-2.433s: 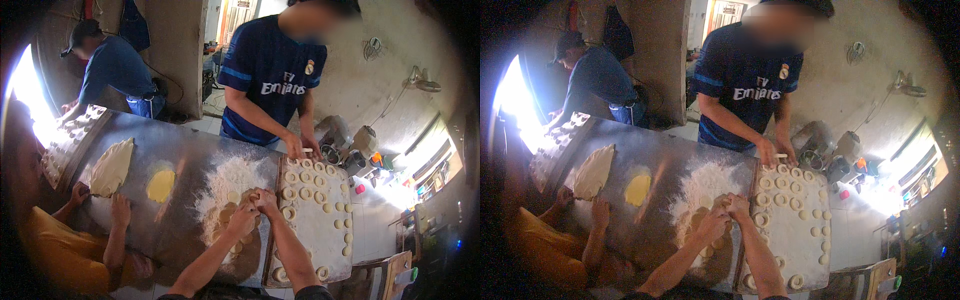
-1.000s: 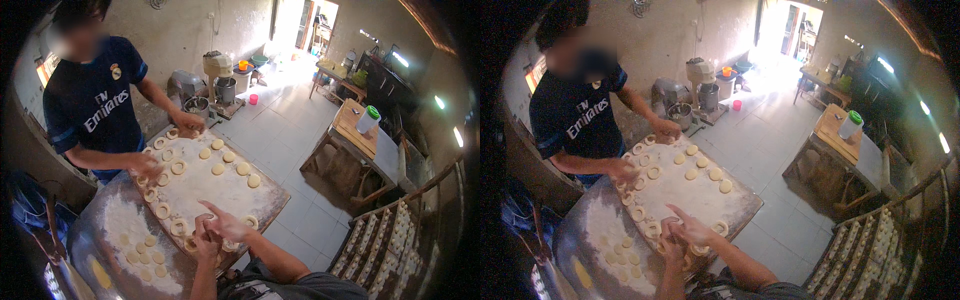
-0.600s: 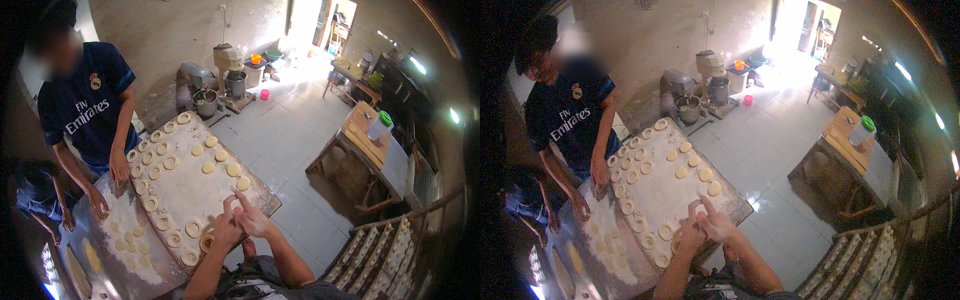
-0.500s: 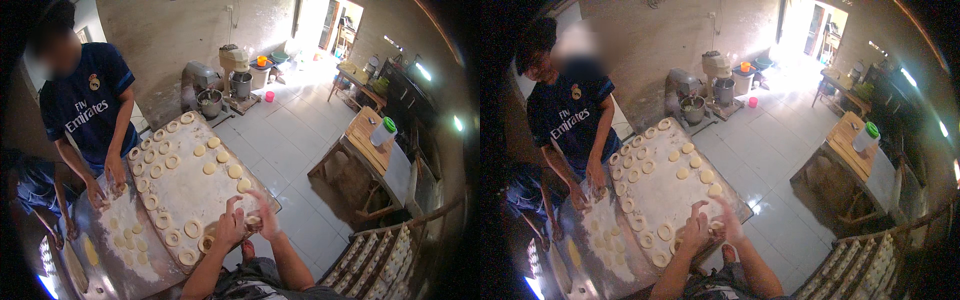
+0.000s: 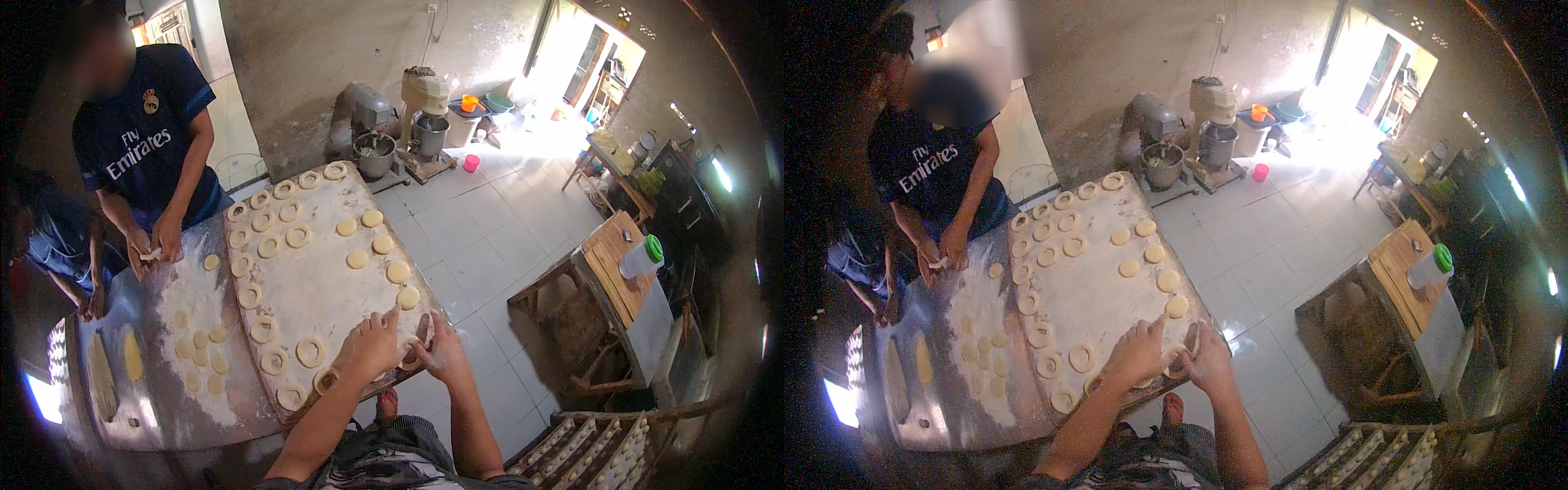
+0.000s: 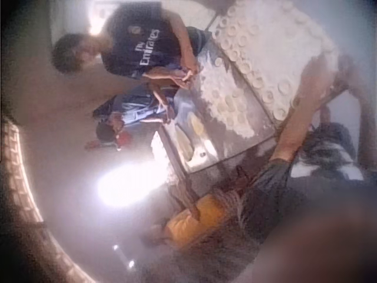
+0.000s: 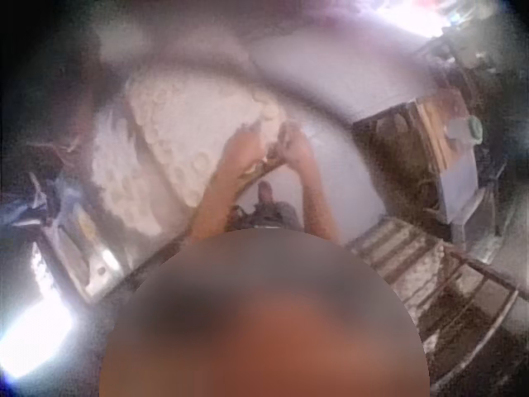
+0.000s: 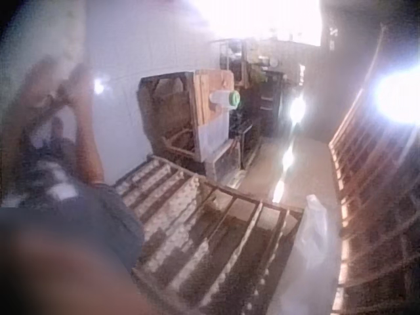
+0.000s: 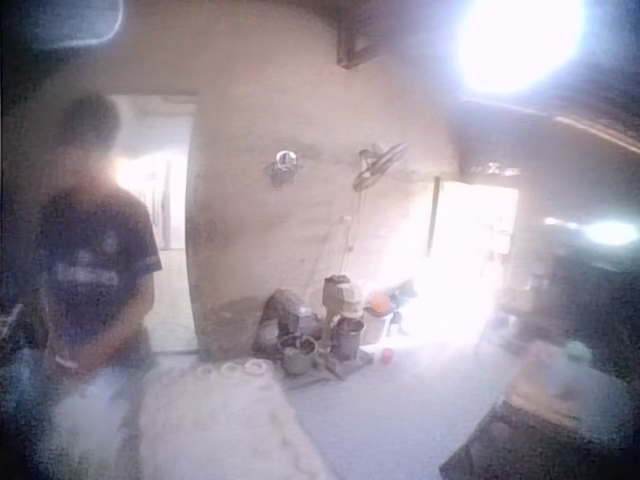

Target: The person shapes small dough balls into ring shapes by hand and places them on a wooden board. They then carry the board to a multi-tiered rack and place it among other boards of dough.

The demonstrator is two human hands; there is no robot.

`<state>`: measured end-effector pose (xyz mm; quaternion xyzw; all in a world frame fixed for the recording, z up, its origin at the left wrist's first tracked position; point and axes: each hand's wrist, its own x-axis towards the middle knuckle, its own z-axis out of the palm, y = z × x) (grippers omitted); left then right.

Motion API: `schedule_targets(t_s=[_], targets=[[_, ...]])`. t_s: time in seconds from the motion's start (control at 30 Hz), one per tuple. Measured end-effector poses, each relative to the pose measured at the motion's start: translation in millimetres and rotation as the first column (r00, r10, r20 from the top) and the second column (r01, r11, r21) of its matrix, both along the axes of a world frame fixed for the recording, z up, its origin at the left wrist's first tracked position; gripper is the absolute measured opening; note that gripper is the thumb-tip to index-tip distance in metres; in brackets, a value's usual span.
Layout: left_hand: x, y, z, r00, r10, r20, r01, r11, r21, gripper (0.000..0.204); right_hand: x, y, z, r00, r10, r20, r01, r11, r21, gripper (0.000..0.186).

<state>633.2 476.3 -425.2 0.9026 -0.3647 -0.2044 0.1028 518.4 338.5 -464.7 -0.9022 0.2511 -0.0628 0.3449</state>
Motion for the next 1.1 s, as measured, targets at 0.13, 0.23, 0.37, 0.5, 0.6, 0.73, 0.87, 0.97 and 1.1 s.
schedule_targets(t_s=[0.13,0.23,0.37,0.5,0.6,0.73,0.87,0.97,1.1], targets=[[3,3,-9,0.997,0.013,-0.074,-0.012,1.000,0.007,0.089,5,12,0,0.997,0.026,-0.074,-0.038,0.985,-0.166,0.076],[15,3,20,0.990,-0.099,-0.100,0.106,0.992,0.069,0.086,7,0,7,0.999,0.026,-0.039,-0.027,1.000,-0.013,0.066],[80,-17,5,0.992,0.114,0.062,-0.114,0.993,-0.015,0.075,42,-37,-4,0.981,-0.062,-0.182,0.081,0.991,0.104,0.050],[154,-25,3,0.964,0.229,0.138,-0.227,0.973,-0.029,0.048,92,-24,-12,0.971,-0.223,-0.090,0.205,0.962,-0.181,0.035],[198,2,-95,0.992,0.116,-0.054,-0.127,0.853,-0.505,0.037,142,16,-40,0.999,-0.045,0.012,0.046,0.972,-0.229,0.037],[156,57,-63,0.974,0.227,0.007,-0.172,0.759,-0.628,0.037,144,68,25,0.976,0.083,0.203,-0.088,0.996,0.017,0.042],[108,236,-26,0.872,0.485,-0.070,-0.430,0.688,-0.585,0.029,208,173,31,0.852,0.423,0.307,-0.476,0.871,0.120,0.035],[86,328,-52,0.924,0.342,-0.170,-0.377,0.886,-0.270,0.033,291,276,-1,0.630,0.736,0.246,-0.768,0.638,0.058,0.031],[63,356,-92,0.904,0.265,0.337,-0.131,0.919,-0.371,0.036,368,374,-36,0.546,0.835,0.064,-0.819,0.548,-0.171,0.035]])
